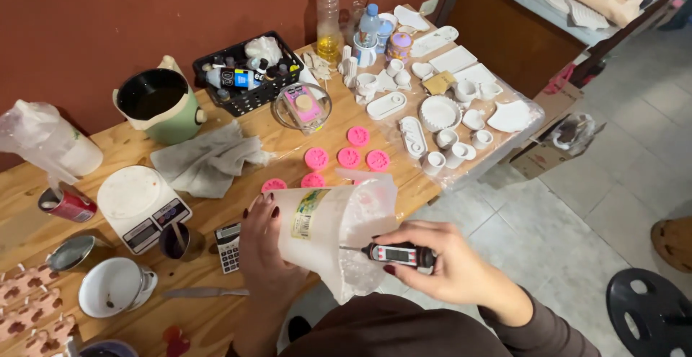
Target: Measuring the temperature of liquid wax and pouring it into flower-shaped silicone molds.
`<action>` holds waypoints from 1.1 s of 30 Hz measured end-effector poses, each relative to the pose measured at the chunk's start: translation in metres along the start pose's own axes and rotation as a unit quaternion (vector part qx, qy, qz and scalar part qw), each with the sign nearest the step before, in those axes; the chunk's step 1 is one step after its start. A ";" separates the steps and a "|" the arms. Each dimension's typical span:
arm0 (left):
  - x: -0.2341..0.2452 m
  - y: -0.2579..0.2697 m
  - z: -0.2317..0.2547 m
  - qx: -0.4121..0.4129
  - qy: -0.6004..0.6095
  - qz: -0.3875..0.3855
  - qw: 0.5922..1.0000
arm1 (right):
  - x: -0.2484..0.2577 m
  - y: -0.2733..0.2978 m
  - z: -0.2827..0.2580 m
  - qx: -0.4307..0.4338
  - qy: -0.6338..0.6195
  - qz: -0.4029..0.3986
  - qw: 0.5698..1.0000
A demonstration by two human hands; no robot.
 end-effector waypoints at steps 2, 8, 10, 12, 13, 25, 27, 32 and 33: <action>0.000 0.005 0.000 0.009 -0.010 0.001 1.000 | -0.006 0.000 -0.005 0.028 0.039 0.007 0.999; 0.001 0.005 0.006 -0.008 -0.034 -0.003 0.999 | -0.015 -0.003 -0.008 0.069 0.073 0.019 0.995; 0.002 0.010 0.005 0.010 -0.041 -0.006 0.999 | -0.016 -0.003 -0.006 0.075 0.058 0.004 0.996; 0.002 0.010 0.005 0.007 -0.041 -0.009 0.999 | -0.019 -0.006 -0.003 0.069 0.062 0.002 0.996; 0.002 0.010 0.005 0.005 -0.038 -0.015 0.999 | -0.020 -0.007 -0.001 0.060 0.067 0.001 0.996; 0.001 0.018 0.001 0.007 -0.040 -0.023 0.999 | -0.021 -0.011 0.005 0.049 0.035 -0.014 0.998; 0.001 0.018 0.001 0.005 -0.043 -0.024 0.999 | -0.021 -0.008 0.005 0.045 0.038 -0.011 0.998; 0.002 0.019 0.000 0.013 -0.041 -0.030 0.999 | -0.015 -0.010 0.002 0.061 0.022 -0.024 0.998; 0.003 0.018 0.001 0.012 -0.041 -0.025 0.999 | -0.014 -0.011 0.004 0.044 0.024 -0.026 0.998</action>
Point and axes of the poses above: each hand's wrist, its own y-axis away from the middle knuckle, its own x-axis out of the back of the hand, z = x × y, the point moved 3 cm from there along -y, towards the middle knuckle, and after that the axes turned 12 degrees about z, right-handed, at the moved point
